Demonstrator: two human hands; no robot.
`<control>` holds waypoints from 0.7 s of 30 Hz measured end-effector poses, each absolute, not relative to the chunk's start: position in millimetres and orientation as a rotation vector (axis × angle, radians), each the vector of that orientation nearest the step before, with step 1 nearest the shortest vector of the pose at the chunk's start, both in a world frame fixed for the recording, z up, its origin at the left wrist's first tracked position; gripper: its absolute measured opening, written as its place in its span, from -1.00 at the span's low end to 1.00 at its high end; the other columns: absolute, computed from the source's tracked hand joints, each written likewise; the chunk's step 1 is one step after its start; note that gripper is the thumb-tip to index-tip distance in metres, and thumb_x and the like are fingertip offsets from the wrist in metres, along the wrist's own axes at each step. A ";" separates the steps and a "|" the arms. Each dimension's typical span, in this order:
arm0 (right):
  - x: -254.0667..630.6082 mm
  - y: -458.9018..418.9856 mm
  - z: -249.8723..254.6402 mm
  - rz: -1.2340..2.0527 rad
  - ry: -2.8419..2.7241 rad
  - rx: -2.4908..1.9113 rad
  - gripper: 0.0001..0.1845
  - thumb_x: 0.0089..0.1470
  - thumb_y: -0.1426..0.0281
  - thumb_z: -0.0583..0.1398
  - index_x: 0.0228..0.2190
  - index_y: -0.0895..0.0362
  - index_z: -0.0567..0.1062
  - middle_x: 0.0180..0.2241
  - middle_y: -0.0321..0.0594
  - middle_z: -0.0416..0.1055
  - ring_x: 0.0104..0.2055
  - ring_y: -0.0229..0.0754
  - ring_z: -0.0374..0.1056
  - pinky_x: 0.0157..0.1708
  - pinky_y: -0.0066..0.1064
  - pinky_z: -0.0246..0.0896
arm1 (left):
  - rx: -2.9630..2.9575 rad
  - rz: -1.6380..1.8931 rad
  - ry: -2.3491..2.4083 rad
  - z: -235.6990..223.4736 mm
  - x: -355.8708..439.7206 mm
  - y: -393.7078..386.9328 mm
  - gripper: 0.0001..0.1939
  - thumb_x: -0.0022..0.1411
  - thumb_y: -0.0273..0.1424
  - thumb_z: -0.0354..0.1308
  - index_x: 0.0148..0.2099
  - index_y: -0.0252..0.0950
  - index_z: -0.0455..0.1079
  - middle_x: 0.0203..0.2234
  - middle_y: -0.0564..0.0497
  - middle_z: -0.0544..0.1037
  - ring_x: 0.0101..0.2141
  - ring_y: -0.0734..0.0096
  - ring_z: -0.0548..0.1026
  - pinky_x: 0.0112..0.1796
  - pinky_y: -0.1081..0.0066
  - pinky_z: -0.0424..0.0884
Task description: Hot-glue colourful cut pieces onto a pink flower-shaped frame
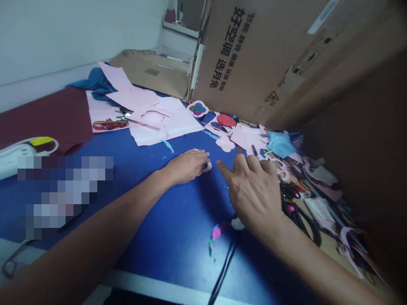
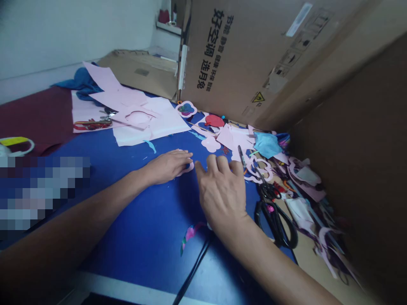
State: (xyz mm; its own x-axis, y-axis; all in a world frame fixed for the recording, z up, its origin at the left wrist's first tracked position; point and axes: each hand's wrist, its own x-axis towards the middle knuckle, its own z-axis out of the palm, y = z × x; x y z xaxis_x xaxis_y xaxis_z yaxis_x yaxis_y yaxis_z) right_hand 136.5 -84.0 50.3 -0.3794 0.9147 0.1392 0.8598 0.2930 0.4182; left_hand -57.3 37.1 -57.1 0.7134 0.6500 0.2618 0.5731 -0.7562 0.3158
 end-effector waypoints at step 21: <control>134.6 -63.0 17.9 0.594 2.404 1.574 -0.39 0.46 0.53 0.03 0.39 -0.03 0.47 0.26 0.11 0.45 0.34 0.22 0.27 0.39 0.23 -0.01 | 2.734 0.493 0.995 -57.1 -56.4 36.6 -0.57 0.61 -0.41 -0.01 0.35 -0.32 0.51 0.44 -0.18 0.45 0.45 0.20 0.36 0.48 0.10 0.17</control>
State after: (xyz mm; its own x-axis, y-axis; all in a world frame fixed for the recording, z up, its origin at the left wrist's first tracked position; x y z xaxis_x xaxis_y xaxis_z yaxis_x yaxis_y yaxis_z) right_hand 134.6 -63.0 17.9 -0.4092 0.9113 0.0457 0.8278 0.3497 0.4386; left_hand -56.4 36.6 -57.1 0.7197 0.6505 0.2427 0.5873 -0.7568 0.2871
